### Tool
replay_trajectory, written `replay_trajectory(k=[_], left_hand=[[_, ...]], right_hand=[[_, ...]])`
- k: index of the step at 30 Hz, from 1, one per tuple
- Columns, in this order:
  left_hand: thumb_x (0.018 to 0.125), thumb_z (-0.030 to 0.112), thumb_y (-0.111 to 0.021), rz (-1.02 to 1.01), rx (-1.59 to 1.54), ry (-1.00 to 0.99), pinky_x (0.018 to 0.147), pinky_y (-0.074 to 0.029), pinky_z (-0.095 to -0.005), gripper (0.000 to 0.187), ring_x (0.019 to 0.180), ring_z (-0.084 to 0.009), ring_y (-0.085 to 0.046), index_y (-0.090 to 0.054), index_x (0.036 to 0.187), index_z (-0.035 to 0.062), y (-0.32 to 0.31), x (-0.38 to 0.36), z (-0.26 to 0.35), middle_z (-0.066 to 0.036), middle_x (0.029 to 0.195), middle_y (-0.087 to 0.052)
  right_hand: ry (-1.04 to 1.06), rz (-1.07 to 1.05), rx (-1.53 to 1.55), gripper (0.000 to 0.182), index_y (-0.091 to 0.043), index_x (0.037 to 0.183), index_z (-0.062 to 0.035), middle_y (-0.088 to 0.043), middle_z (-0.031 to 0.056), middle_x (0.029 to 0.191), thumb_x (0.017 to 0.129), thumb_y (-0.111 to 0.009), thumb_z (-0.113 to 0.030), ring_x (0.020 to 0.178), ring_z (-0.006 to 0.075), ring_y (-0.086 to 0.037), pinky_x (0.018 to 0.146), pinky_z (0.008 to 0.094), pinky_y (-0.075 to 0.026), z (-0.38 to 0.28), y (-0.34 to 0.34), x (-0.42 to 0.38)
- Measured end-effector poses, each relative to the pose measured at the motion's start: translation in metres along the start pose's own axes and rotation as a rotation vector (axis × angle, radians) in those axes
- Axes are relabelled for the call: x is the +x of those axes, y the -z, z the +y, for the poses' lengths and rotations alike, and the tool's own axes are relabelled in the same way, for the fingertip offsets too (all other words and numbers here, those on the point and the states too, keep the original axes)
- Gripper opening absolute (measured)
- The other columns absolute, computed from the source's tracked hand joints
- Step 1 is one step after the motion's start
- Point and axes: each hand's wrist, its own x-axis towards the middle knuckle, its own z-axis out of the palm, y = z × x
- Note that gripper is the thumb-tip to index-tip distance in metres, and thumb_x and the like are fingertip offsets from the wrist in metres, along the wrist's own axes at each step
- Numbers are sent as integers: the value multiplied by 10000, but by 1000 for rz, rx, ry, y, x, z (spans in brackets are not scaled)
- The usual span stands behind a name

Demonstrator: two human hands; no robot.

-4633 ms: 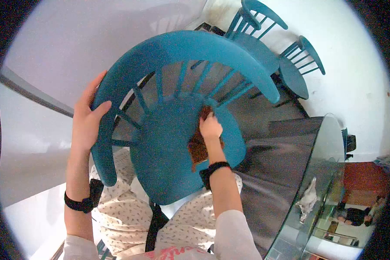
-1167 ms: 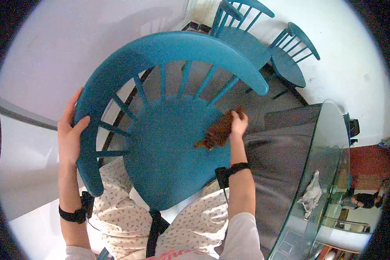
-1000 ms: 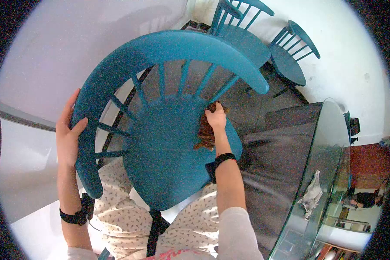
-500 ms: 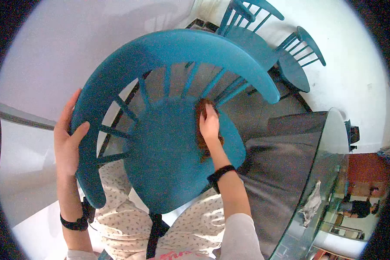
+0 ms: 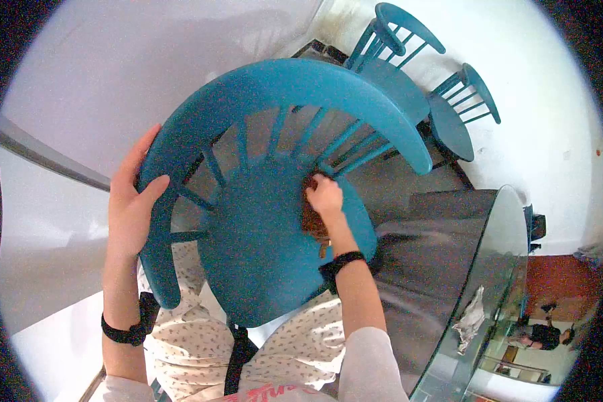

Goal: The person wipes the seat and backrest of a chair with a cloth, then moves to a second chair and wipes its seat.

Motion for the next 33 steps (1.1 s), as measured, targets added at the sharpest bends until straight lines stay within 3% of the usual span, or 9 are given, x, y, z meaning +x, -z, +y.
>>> replay_trajectory(k=[2,5,11,18,20,25,27,31,33], left_hand=[[755,-63,-498,3,-14,13,980,-371,-306,574,1124,-207,-518,-454,1319,29,-1,0,2,-137,1224,-553],[756,-63,-497,-1,4,4,980,-371,-307,570,1124,-212,-521,-454,1317,26,-2,1,3,-143,1219,-557],[741,-68,-503,-11,46,36,997,-355,-306,596,1151,-207,-503,-449,1327,28,-2,0,9,-135,1262,-528],[731,-35,-515,-23,42,34,1015,-340,-308,625,1158,-200,-497,-434,1347,33,-1,1,5,-127,1290,-512],[731,-24,-519,-24,48,48,1013,-343,-306,624,1156,-199,-499,-436,1347,32,-1,0,7,-128,1288,-514],[725,-16,-519,-23,45,79,1005,-352,-303,623,1153,-197,-502,-444,1342,33,-3,-2,7,-127,1281,-519],[760,-43,-512,14,54,37,927,-408,-283,588,1031,-176,-555,-463,1335,71,-4,-1,3,-120,1147,-594],[760,-45,-508,-14,36,27,934,-405,-288,589,1044,-179,-555,-462,1335,73,-3,0,1,-126,1152,-593],[762,-45,-506,-4,58,15,944,-401,-294,588,1060,-186,-556,-456,1337,68,-3,2,3,-128,1157,-593]], right_hand=[[95,-70,19,389,-618,1087,-107,-663,192,892,725,-645,-245,832,370,-640,772,463,-521,-16,-1,-21],[235,79,225,410,-561,1158,-43,-579,216,1149,762,-626,-126,1003,374,-579,871,444,-475,-27,-24,-37],[36,300,107,490,-455,1240,16,-380,230,1367,785,-610,-78,1061,409,-518,919,427,-439,-38,-58,25],[108,387,9,443,-484,1185,20,-436,208,1327,783,-619,-109,1035,385,-544,903,413,-454,-38,-53,45],[70,129,114,428,-524,1156,-11,-498,153,1286,772,-636,-165,1003,355,-573,873,412,-479,-35,-33,40],[296,72,81,391,-581,1131,-124,-547,44,1255,749,-647,-180,987,297,-595,837,391,-509,12,-16,-24],[337,71,-17,393,-583,1134,-146,-547,21,1256,746,-644,-156,978,277,-601,823,377,-516,42,-1,-46],[80,143,-223,390,-583,1133,-154,-471,14,1340,749,-648,-146,974,279,-603,811,394,-518,114,20,-54],[-269,90,-250,403,-577,1142,-151,-470,42,1333,747,-657,-149,990,289,-596,816,400,-516,127,39,-50]])
